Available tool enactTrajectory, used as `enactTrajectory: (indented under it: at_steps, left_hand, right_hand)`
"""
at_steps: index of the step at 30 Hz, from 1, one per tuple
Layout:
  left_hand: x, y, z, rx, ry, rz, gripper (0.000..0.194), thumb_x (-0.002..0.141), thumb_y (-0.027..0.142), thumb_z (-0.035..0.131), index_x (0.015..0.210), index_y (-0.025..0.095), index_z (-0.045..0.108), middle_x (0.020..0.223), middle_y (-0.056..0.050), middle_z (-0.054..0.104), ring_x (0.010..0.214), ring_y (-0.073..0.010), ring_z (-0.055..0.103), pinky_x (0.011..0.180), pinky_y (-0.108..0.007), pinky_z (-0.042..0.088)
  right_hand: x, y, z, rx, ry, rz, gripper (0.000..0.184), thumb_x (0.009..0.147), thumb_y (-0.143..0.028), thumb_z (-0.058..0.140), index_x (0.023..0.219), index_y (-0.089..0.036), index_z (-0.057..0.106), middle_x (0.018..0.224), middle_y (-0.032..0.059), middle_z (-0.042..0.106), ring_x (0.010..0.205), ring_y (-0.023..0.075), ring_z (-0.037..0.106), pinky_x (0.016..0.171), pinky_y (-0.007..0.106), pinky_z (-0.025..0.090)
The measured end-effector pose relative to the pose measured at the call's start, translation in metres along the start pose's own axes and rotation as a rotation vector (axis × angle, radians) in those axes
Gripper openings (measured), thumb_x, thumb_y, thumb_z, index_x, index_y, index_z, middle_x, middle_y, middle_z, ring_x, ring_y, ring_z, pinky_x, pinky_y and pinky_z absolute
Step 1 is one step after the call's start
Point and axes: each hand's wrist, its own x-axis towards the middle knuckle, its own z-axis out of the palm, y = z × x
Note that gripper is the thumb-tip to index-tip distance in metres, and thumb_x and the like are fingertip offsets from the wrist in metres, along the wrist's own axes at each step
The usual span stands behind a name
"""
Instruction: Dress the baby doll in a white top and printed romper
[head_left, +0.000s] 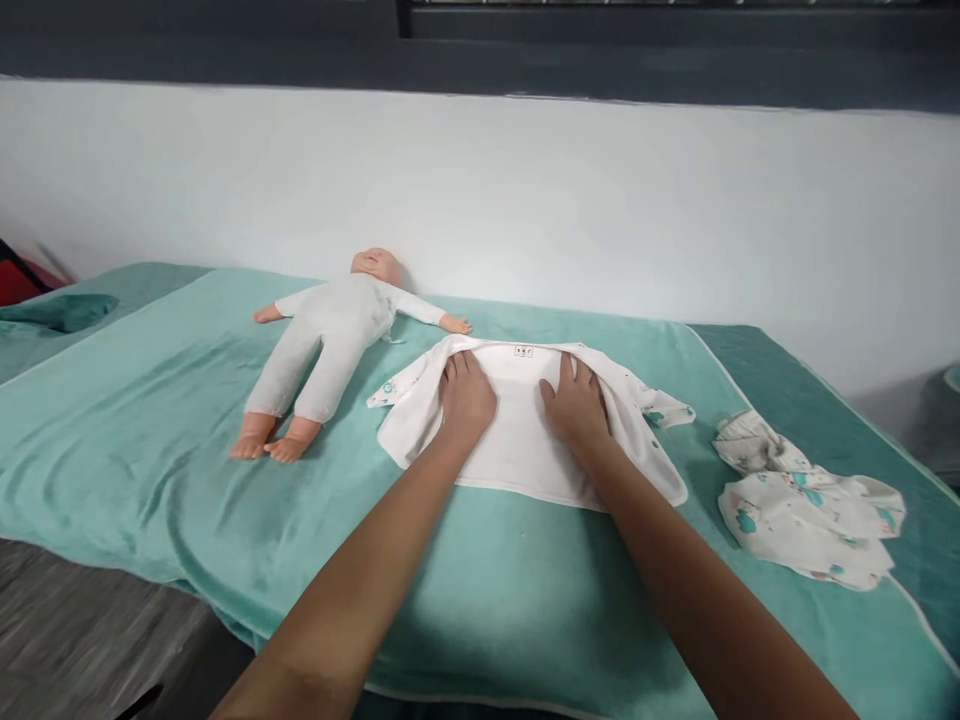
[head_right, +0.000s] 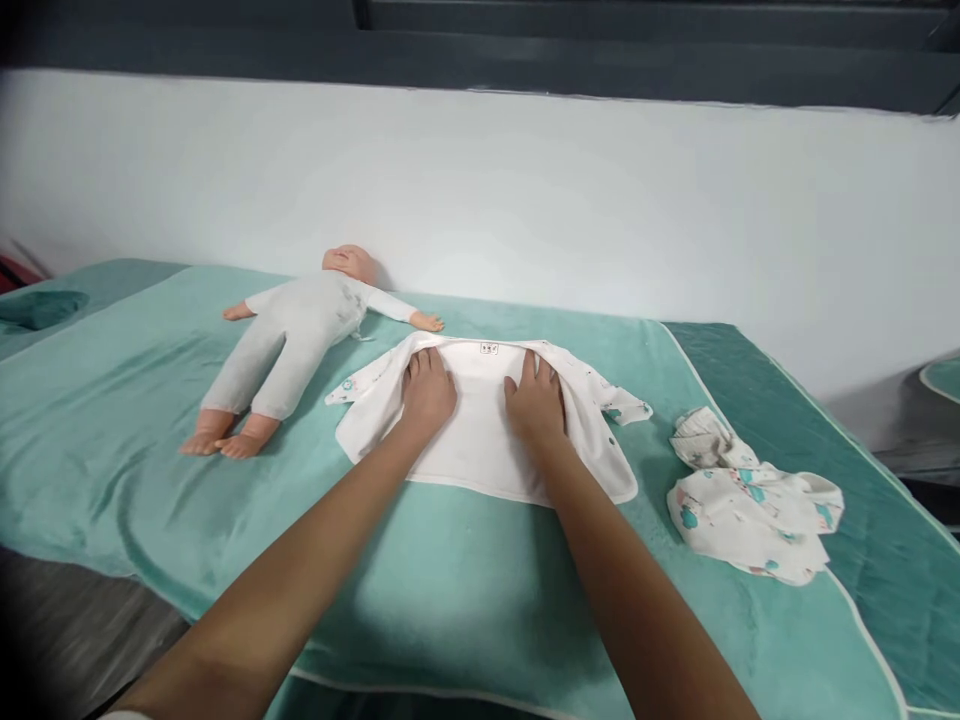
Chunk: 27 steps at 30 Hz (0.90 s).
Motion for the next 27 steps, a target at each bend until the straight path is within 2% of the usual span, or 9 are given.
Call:
enactTrajectory:
  at_steps: [3, 8, 11, 15, 19, 22, 27]
  left_hand:
    - [0.002, -0.003, 0.005, -0.002, 0.069, 0.052, 0.058, 0.096, 0.017, 0.034, 0.152, 0.000, 0.033, 0.155, -0.025, 0.042, 0.148, -0.0372, 0.035, 0.124, -0.051, 0.027]
    - [-0.006, 0.000, -0.007, -0.091, 0.281, 0.115, 0.052, 0.100, 0.025, 0.033, 0.149, 0.005, 0.038, 0.150, -0.024, 0.047, 0.147, -0.0362, 0.036, 0.126, -0.053, 0.021]
    - [-0.009, -0.001, -0.010, -0.154, 0.275, 0.118, 0.053, 0.101, 0.029, 0.032, 0.151, 0.010, 0.036, 0.154, -0.021, 0.045, 0.152, -0.0333, 0.029, 0.128, -0.052, 0.019]
    - [-0.004, -0.005, -0.002, -0.170, 0.191, 0.110, 0.058, 0.100, 0.027, 0.035, 0.154, 0.009, 0.031, 0.163, -0.020, 0.033, 0.156, -0.0316, 0.020, 0.129, -0.049, 0.020]
    - [-0.001, -0.007, 0.003, -0.132, 0.129, 0.117, 0.057, 0.099, 0.025, 0.035, 0.151, 0.002, 0.033, 0.155, -0.025, 0.041, 0.151, -0.0338, 0.032, 0.125, -0.048, 0.030]
    - [-0.001, -0.006, 0.003, -0.085, 0.088, 0.100, 0.056, 0.099, 0.026, 0.037, 0.150, 0.002, 0.036, 0.149, -0.027, 0.049, 0.145, -0.0352, 0.042, 0.123, -0.049, 0.033]
    - [-0.002, -0.006, 0.006, -0.069, 0.033, 0.079, 0.060, 0.101, 0.035, 0.035, 0.154, 0.008, 0.033, 0.156, -0.024, 0.041, 0.149, -0.0367, 0.035, 0.122, -0.050, 0.034]
  right_hand:
    - [0.003, 0.003, 0.002, 0.012, 0.055, 0.008, 0.067, 0.098, -0.039, 0.041, 0.156, -0.008, 0.029, 0.155, 0.0246, 0.037, 0.138, 0.0402, 0.042, 0.112, 0.054, 0.038]
    - [-0.006, 0.000, -0.008, 0.023, 0.287, 0.029, 0.061, 0.100, -0.039, 0.039, 0.154, -0.013, 0.033, 0.151, 0.0245, 0.041, 0.137, 0.0393, 0.043, 0.112, 0.056, 0.038]
    - [-0.008, 0.003, -0.009, 0.050, 0.338, 0.065, 0.061, 0.099, -0.038, 0.042, 0.152, -0.011, 0.035, 0.150, 0.0247, 0.044, 0.137, 0.0389, 0.044, 0.112, 0.055, 0.038]
    - [-0.006, 0.007, -0.005, 0.101, 0.246, 0.040, 0.062, 0.096, -0.035, 0.045, 0.151, -0.007, 0.035, 0.149, 0.0246, 0.044, 0.136, 0.0386, 0.046, 0.111, 0.052, 0.041]
    - [-0.006, 0.008, -0.003, 0.136, 0.182, -0.035, 0.063, 0.095, -0.032, 0.046, 0.152, -0.009, 0.035, 0.150, 0.0231, 0.044, 0.138, 0.0375, 0.045, 0.113, 0.052, 0.040]
    - [-0.005, 0.009, -0.001, 0.163, 0.129, -0.086, 0.064, 0.095, -0.030, 0.045, 0.154, -0.009, 0.033, 0.152, 0.0219, 0.043, 0.142, 0.0356, 0.041, 0.117, 0.052, 0.037]
    - [-0.003, 0.009, 0.003, 0.138, 0.024, -0.060, 0.067, 0.097, -0.035, 0.041, 0.158, -0.011, 0.027, 0.161, 0.0207, 0.032, 0.150, 0.0359, 0.030, 0.119, 0.055, 0.033]
